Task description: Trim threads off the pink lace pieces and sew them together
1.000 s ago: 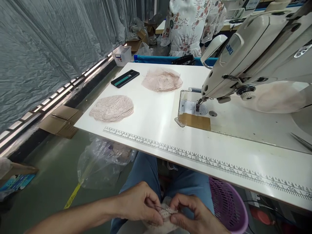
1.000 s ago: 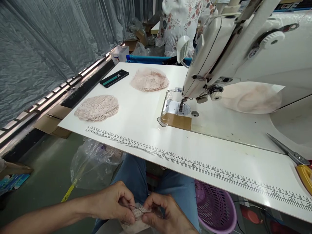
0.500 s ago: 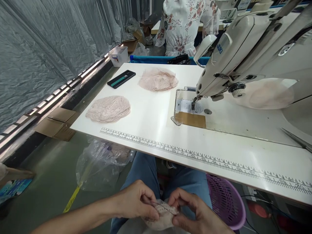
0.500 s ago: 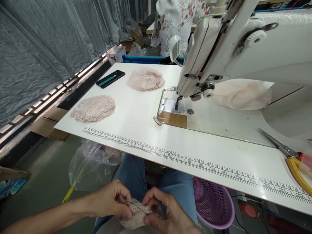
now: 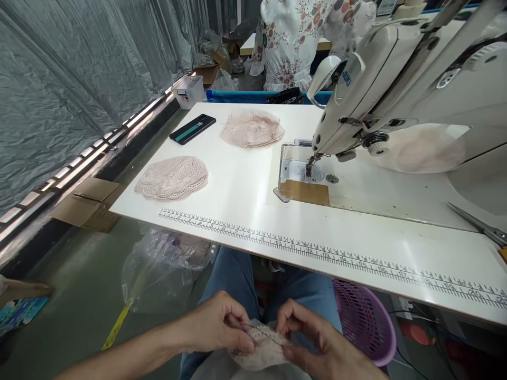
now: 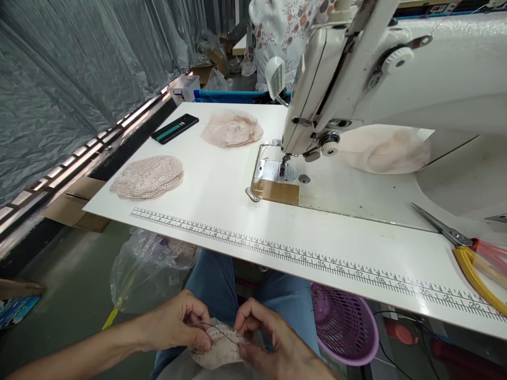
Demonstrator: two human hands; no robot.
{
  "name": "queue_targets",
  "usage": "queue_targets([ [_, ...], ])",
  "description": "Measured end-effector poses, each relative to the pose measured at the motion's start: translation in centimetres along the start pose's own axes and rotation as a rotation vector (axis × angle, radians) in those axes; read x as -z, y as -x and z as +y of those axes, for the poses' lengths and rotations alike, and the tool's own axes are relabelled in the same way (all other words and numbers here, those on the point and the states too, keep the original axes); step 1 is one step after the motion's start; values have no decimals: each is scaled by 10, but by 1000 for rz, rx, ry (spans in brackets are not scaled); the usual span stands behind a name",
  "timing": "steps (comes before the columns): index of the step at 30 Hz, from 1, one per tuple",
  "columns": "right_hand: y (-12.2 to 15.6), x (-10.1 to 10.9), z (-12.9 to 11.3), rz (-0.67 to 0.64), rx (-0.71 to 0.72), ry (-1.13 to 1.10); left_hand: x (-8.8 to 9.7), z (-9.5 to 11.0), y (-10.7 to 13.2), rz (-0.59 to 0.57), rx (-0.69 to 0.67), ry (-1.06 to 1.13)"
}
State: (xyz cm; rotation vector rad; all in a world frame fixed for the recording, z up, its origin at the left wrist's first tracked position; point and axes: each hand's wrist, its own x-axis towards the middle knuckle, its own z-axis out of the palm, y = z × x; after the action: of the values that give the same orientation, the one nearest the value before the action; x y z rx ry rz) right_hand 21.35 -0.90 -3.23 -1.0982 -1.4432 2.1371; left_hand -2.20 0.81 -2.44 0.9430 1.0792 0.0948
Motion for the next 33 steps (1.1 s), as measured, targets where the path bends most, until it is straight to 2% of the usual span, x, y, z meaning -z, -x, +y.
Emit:
queue_targets([
  [15, -6, 4, 7, -75, -57, -11, 0, 3, 1, -8, -2, -93],
  [23, -4, 4, 10, -45, -113, 52, 1, 2, 0, 3, 1, -164],
  [28, -12, -4, 16, -18, -44, -53, -1, -3, -1, -3, -24, -169],
  [33, -15, -5, 13, 46, 4, -36, -1, -1, 0, 35, -107, -161],
])
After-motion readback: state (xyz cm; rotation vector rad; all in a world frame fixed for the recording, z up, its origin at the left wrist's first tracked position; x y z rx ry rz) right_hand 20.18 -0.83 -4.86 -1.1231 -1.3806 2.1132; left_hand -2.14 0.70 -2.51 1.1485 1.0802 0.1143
